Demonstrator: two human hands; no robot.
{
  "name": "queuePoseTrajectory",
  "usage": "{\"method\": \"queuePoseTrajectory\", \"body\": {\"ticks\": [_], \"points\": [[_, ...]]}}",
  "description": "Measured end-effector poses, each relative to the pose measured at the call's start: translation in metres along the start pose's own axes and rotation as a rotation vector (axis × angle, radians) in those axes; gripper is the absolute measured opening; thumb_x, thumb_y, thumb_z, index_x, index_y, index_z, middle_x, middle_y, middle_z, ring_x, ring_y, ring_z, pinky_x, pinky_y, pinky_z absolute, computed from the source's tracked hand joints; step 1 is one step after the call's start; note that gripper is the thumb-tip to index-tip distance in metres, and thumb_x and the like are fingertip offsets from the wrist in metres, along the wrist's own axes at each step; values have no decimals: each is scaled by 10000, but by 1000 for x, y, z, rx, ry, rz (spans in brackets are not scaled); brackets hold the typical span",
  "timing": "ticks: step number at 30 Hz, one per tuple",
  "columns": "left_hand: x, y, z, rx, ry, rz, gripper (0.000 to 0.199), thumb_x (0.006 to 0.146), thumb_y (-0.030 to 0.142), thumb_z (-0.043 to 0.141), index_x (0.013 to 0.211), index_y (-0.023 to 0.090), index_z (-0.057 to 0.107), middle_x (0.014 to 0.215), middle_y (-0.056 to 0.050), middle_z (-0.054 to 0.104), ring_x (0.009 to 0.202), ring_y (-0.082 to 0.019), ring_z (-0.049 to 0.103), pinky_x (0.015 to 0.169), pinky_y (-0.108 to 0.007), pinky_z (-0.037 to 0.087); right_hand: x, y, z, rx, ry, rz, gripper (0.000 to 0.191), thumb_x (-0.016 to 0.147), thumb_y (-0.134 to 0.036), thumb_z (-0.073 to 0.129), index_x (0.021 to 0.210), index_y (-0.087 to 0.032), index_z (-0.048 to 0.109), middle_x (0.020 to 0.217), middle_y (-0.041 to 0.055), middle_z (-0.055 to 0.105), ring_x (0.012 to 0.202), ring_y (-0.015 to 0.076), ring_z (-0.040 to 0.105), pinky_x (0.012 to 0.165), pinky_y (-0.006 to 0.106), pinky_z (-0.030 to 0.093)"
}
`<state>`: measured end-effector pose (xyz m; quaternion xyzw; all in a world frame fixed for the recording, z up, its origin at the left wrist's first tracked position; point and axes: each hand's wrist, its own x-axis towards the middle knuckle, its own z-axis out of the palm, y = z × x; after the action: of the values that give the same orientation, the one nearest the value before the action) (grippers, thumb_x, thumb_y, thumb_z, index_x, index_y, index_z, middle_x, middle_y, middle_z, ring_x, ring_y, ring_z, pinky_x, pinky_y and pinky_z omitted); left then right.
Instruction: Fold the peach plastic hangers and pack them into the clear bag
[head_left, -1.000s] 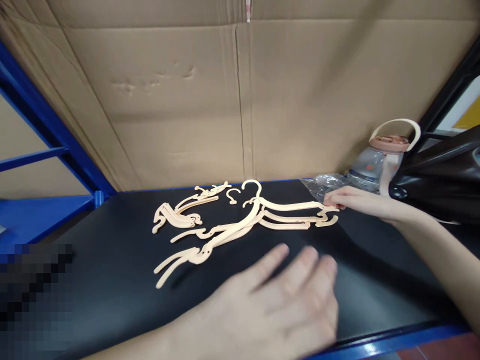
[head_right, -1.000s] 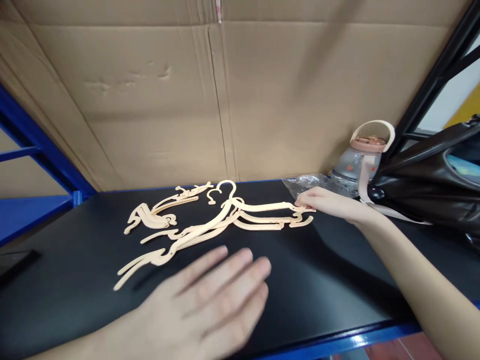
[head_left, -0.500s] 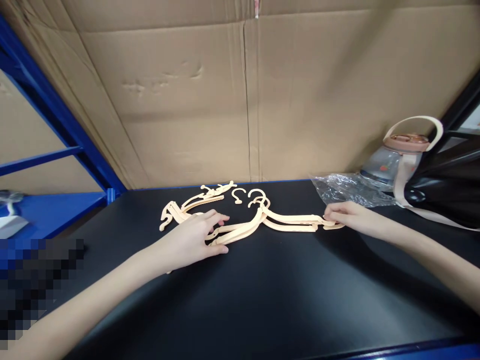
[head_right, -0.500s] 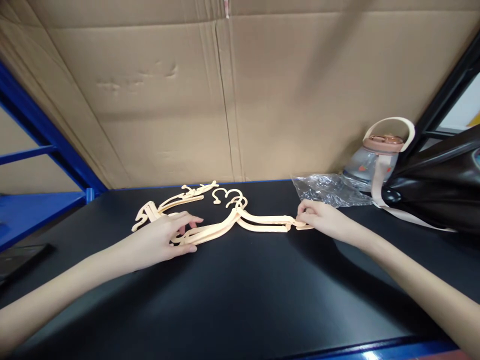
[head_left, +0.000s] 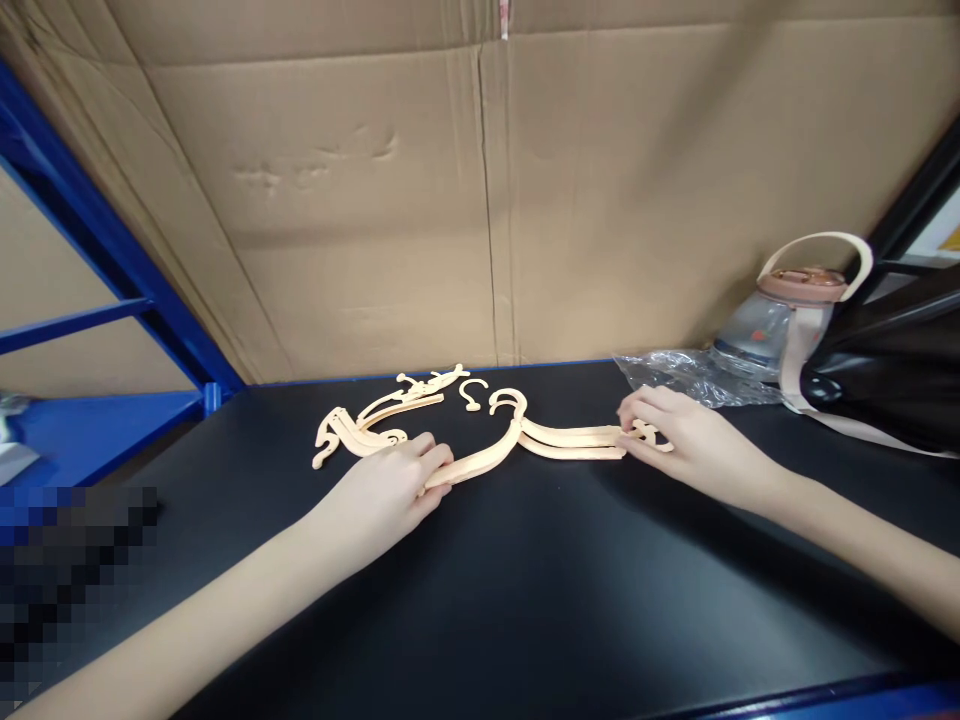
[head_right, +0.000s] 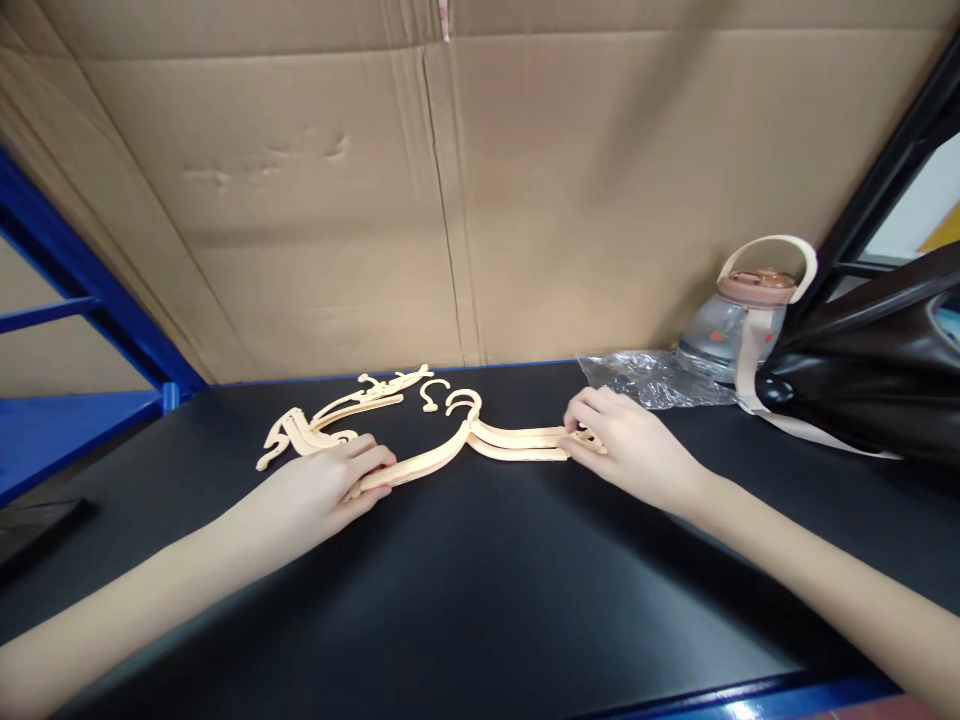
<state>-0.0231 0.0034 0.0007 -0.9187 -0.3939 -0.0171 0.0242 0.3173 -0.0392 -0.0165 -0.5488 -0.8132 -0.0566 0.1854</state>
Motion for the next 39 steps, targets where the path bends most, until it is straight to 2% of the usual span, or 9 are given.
{"method": "queuePoseTrajectory", "body": {"ticks": [3, 5, 9, 14, 21, 24, 27, 32, 39], "points": [[1, -1, 2, -11, 21, -12, 189, 888, 228, 378, 808, 186, 544, 784, -27, 528, 688, -172, 520, 618, -279, 385, 8, -5, 7, 30, -43, -66, 450, 853, -516, 500, 1175, -201, 517, 1122, 107, 600, 1000, 269, 564, 836, 417, 449], [2, -1, 2, -26, 26, -38, 173, 880, 235, 393, 783, 186, 528, 770, -23, 524, 665, -164, 512, 601, -274, 381, 12, -8, 11, 37, -77, -107, 486, 849, -507, 518, 1221, -195, 503, 1110, 106, 608, 1019, 273, 555, 860, 425, 438], [1, 2, 1, -34, 22, -83, 148, 870, 249, 416, 773, 191, 511, 755, -18, 523, 655, -164, 514, 560, -262, 367, 17, -17, 11, 54, -111, -132, 219, 900, -364, 494, 991, -202, 610, 907, 52, 631, 876, 217, 573, 820, 371, 430], [1, -1, 1, -117, 19, -107, 168, 880, 286, 434, 757, 197, 505, 748, -8, 541, 644, -163, 523, 555, -263, 360, 18, -26, 6, 111, -127, -41, 203, 893, -384, 512, 862, -215, 620, 842, 25, 617, 805, 196, 572, 746, 324, 419], [0, -4, -1, -224, -7, -163, 141, 864, 323, 479, 836, 219, 571, 772, 1, 597, 699, -176, 563, 586, -268, 376, 21, -25, 5, 127, -172, 2, 290, 913, -431, 454, 847, -228, 650, 879, 14, 629, 771, 178, 586, 705, 302, 413], [0, -1, 0, -166, 13, -110, 169, 848, 360, 511, 879, 210, 581, 839, -21, 593, 770, -196, 563, 649, -292, 410, 18, -29, 6, 72, -180, 34, 273, 833, -487, 568, 926, -240, 637, 881, 8, 640, 784, 200, 592, 674, 300, 416], [1, 4, 3, -124, 42, -48, 193, 860, 350, 504, 968, 205, 572, 935, -36, 582, 846, -206, 559, 719, -312, 429, 16, -35, 9, 9, -175, 10, 243, 820, -435, 610, 940, -224, 620, 873, 10, 639, 776, 202, 591, 676, 301, 414], [7, 16, 3, 17, 6, -62, 169, 893, 237, 410, 961, 194, 559, 885, -35, 576, 761, -195, 566, 604, -291, 410, 17, -41, 13, -39, -144, -68, 99, 883, -268, 542, 846, -207, 611, 827, 5, 626, 720, 174, 580, 659, 287, 397], [17, 21, 7, 4, 42, -9, 145, 899, 234, 409, 827, 186, 525, 867, -19, 543, 698, -164, 552, 575, -276, 393, 21, -43, 15, 52, -146, -77, 90, 880, -274, 554, 845, -209, 605, 847, -1, 618, 755, 168, 585, 674, 282, 402]]}}
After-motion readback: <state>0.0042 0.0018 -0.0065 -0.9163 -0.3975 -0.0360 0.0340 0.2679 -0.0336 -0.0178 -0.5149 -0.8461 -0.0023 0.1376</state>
